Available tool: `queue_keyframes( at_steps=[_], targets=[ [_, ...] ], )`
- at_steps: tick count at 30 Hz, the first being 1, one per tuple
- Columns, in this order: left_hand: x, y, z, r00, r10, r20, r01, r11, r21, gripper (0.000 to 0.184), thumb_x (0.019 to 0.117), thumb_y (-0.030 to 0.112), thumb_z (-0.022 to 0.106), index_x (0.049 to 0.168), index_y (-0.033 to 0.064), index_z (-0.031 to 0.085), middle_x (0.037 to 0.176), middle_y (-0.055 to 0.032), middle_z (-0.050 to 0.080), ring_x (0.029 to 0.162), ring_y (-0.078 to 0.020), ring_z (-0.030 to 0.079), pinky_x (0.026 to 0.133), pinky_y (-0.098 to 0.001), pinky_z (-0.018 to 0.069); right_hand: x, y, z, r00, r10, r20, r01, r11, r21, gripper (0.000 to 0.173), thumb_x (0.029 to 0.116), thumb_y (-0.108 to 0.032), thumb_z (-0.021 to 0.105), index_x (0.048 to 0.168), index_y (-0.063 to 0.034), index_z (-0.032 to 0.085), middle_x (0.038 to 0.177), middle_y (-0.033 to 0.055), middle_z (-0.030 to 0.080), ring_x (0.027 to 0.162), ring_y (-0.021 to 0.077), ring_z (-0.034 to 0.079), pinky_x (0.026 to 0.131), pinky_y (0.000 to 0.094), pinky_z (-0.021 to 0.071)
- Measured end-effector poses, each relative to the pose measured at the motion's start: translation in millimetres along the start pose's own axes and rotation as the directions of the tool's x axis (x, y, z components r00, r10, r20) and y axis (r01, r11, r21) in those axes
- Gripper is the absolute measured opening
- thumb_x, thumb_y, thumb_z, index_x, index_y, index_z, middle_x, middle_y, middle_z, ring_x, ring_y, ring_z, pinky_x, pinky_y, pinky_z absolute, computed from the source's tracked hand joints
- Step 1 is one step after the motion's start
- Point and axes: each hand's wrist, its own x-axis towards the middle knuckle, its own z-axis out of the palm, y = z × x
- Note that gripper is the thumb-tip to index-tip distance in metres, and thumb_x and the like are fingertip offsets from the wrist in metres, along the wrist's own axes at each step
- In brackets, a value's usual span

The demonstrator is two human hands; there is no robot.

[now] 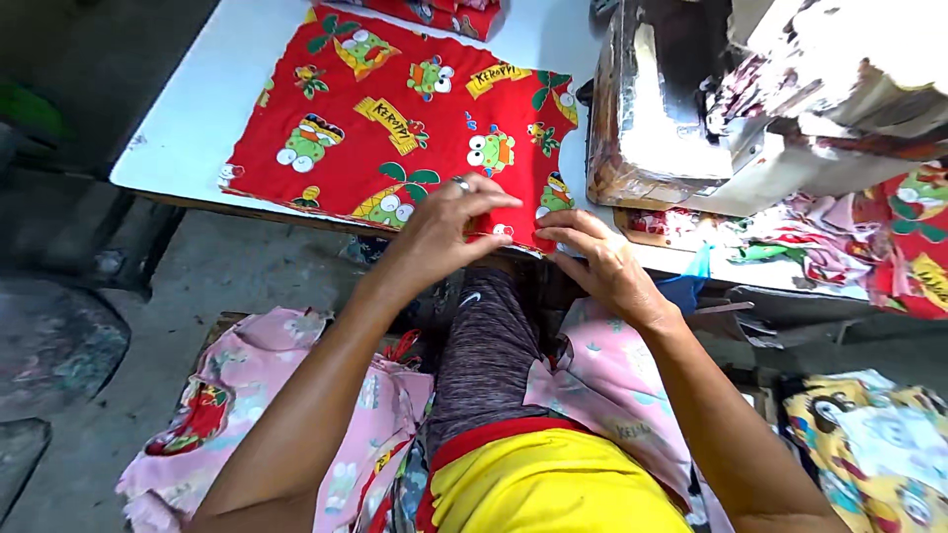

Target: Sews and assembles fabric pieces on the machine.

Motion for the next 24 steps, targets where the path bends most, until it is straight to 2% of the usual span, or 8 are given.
queue_keyframes(
  at_steps=[5, 7, 9, 13, 17, 19, 21, 24],
  targets=[
    [6, -6, 37, 1.0, -0.026, 0.011, 0.025, 0.998, 0.049, 0.03, 0.0919, 0.033, 0.073, 0.114, 0.0129, 0.078, 0.113, -0.0089, 0.07, 0.107, -0.0278, 0.063, 0.093, -0.0483, 0.0469, 1, -5, -1, 0.995, 0.06, -0.081, -0.056, 0.997, 0.052, 0.019, 0.0968, 0.008, 0.056, 0.106, 0.0039, 0.073, 0.116, 0.0146, 0.069, 0.107, 0.0221, 0.067, 0.097, 0.0324, 0.0533],
    [7, -6, 36, 0.998, -0.067, -0.004, 0.067, 0.998, -0.004, 0.03, 0.0957, 0.037, 0.067, 0.11, 0.0137, 0.079, 0.111, -0.0057, 0.071, 0.104, -0.0227, 0.064, 0.092, -0.0458, 0.0476, 5, 0, -1, 0.992, 0.086, -0.09, -0.077, 0.991, 0.106, 0.016, 0.096, 0.007, 0.059, 0.102, 0.0028, 0.073, 0.111, 0.0141, 0.07, 0.103, 0.0201, 0.068, 0.094, 0.0312, 0.0546],
    [7, -3, 31, 0.995, -0.102, 0.004, 0.102, 0.993, -0.063, 0.029, 0.1006, 0.033, 0.061, 0.111, 0.0118, 0.078, 0.108, -0.0052, 0.072, 0.1, -0.0176, 0.065, 0.091, -0.0392, 0.049, 10, 7, 1, 0.988, 0.127, -0.092, -0.111, 0.981, 0.159, 0.012, 0.0929, 0.006, 0.065, 0.098, 0.0017, 0.074, 0.108, 0.0137, 0.071, 0.1, 0.0202, 0.069, 0.092, 0.032, 0.0557],
    [9, 1, 25, 0.989, -0.144, 0.028, 0.146, 0.985, -0.087, 0.033, 0.1074, 0.025, 0.049, 0.113, 0.009, 0.077, 0.112, -0.0062, 0.072, 0.106, -0.0145, 0.066, 0.097, -0.0343, 0.0487, 13, 8, 0, 0.981, 0.172, -0.088, -0.151, 0.966, 0.208, 0.006, 0.0896, 0.002, 0.071, 0.096, 0.0006, 0.072, 0.104, 0.0131, 0.071, 0.098, 0.0202, 0.069, 0.091, 0.0334, 0.0558],
    [12, 7, 26, 0.983, -0.176, 0.057, 0.177, 0.984, -0.011, 0.045, 0.1042, 0.047, 0.049, 0.108, 0.0144, 0.08, 0.107, -0.0041, 0.072, 0.104, -0.0193, 0.065, 0.093, -0.0448, 0.0472, 11, 6, -1, 0.975, 0.191, -0.117, -0.163, 0.964, 0.21, 0.011, 0.0983, -0.009, 0.066, 0.098, 0.0016, 0.069, 0.096, 0.0123, 0.07, 0.088, 0.0166, 0.068, 0.084, 0.0308, 0.0555],
    [15, 9, 32, 0.982, -0.178, 0.054, 0.175, 0.982, 0.066, 0.039, 0.0989, 0.049, 0.058, 0.104, 0.017, 0.081, 0.102, -0.0042, 0.072, 0.099, -0.0234, 0.065, 0.088, -0.0485, 0.0475, 10, 3, 1, 0.965, 0.209, -0.158, -0.182, 0.968, 0.171, 0.014, 0.1014, -0.011, 0.063, 0.1, 0.0019, 0.068, 0.09, 0.0126, 0.068, 0.082, 0.0179, 0.067, 0.078, 0.032, 0.0554],
    [19, 10, 38, 0.983, -0.18, 0.029, 0.176, 0.978, 0.115, 0.027, 0.0952, 0.039, 0.067, 0.099, 0.0159, 0.08, 0.094, -0.0048, 0.071, 0.09, -0.0234, 0.066, 0.08, -0.0485, 0.0482, 9, -3, 7, 0.957, 0.18, -0.226, -0.175, 0.984, 0.044, 0.013, 0.1019, -0.011, 0.062, 0.1, 0.0007, 0.067, 0.089, 0.0125, 0.068, 0.081, 0.0217, 0.068, 0.075, 0.0368, 0.0561],
    [28, 9, 33, 0.963, -0.265, 0.043, 0.26, 0.961, 0.097, 0.019, 0.0959, 0.028, 0.068, 0.097, 0.0133, 0.079, 0.089, -0.0045, 0.071, 0.08, -0.0194, 0.066, 0.072, -0.045, 0.0505, 6, -10, 16, 0.957, 0.055, -0.285, -0.114, 0.974, -0.195, 0.013, 0.0966, -0.008, 0.068, 0.106, -0.0002, 0.071, 0.109, 0.0157, 0.069, 0.104, 0.0316, 0.067, 0.087, 0.0448, 0.055]
  ],
)
